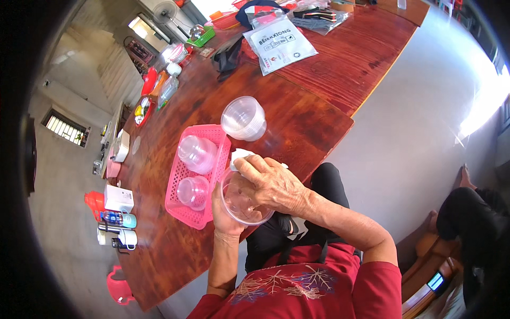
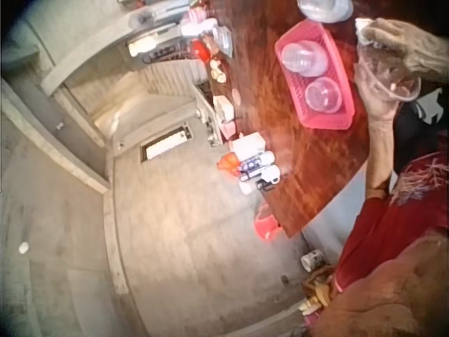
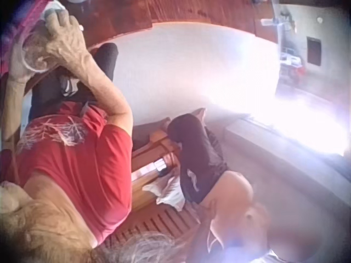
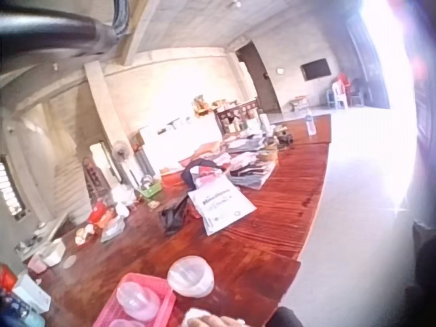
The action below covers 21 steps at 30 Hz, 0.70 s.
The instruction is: The person wipes the inside and outside of clear plastic containers using a white cloth. They handle the containers one at a time, wiping them thoroughly before placing them into a pink plastic basket on the table.
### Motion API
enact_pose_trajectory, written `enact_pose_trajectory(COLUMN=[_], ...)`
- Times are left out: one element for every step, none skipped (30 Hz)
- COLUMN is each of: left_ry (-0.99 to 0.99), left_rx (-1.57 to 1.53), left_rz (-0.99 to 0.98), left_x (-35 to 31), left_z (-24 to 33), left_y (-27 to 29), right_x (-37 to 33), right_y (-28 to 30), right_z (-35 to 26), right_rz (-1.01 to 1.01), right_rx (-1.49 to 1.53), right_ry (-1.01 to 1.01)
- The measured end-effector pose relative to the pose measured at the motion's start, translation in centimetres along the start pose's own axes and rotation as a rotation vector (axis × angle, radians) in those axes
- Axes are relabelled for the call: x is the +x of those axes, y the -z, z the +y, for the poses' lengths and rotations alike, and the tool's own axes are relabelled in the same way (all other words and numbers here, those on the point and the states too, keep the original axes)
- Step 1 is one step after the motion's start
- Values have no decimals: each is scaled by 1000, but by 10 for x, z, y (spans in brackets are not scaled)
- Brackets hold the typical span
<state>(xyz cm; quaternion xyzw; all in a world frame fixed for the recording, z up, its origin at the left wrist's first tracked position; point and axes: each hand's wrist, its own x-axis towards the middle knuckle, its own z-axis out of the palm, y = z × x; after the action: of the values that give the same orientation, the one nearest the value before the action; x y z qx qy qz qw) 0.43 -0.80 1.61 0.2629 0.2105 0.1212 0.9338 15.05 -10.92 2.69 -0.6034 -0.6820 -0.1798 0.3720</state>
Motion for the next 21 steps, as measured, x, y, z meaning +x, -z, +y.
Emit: enact_pose_trajectory(left_ry=[-25,-22,-15,-8,-37,-65,-92,-119,-101,-99,-98,-94,-103,-121,-140,-159,-21,-53,-85,-116,-192], left_rx=[30,19,9,-1,106,195,285,374,278,269,260,250,194,162,134,105,-9,24,58,91,173], left_rz=[-34,-63,-91,-119,-47,-52,-57,-63,-98,-150,-201,-250,-286,-227,-169,-111,-282,-248,-215,-182,-133], left_x=[-2,0,3,4,3,6,10,12,9,9,9,8,8,8,7,7,5,4,1,0,0], left_z=[1,2,1,2,0,-2,-4,-5,-5,-5,-5,-5,-4,-5,-6,-6,1,1,-1,-3,-4], left_y=[-3,0,5,7,6,8,12,15,17,17,16,16,17,18,18,18,21,20,19,17,14], right_x=[-3,-4,-5,-9,-16,-21,-24,-26,-26,-23,-17,-14,-13,-12,-10,-9,-7,-5,-7,-12,-15], right_y=[0,-1,-3,-5,-8,-11,-16,-15,-10,-5,2,8,13,15,16,8,3,0,-3,-14,-19], right_z=[0,-1,-5,-8,-10,-11,-13,-11,-9,-7,-6,-7,-8,-9,-11,-15,-13,-10,-11,-14,-20], right_rz=[-36,-71,-120,-175,-230,-286,-312,-393,-472,-550,-630,-543,-456,-368,-226,-24,-3,22,0,-58,-82], right_rx=[-4,-7,-59,-58,-58,-62,130,306,484,663,898,942,984,1025,973,763,542,317,214,207,179], right_ry=[-20,-40,-94,-83,-72,-58,-103,-101,-97,-92,-104,-113,-121,-130,-157,-175,-122,-66,-39,-74,-103])
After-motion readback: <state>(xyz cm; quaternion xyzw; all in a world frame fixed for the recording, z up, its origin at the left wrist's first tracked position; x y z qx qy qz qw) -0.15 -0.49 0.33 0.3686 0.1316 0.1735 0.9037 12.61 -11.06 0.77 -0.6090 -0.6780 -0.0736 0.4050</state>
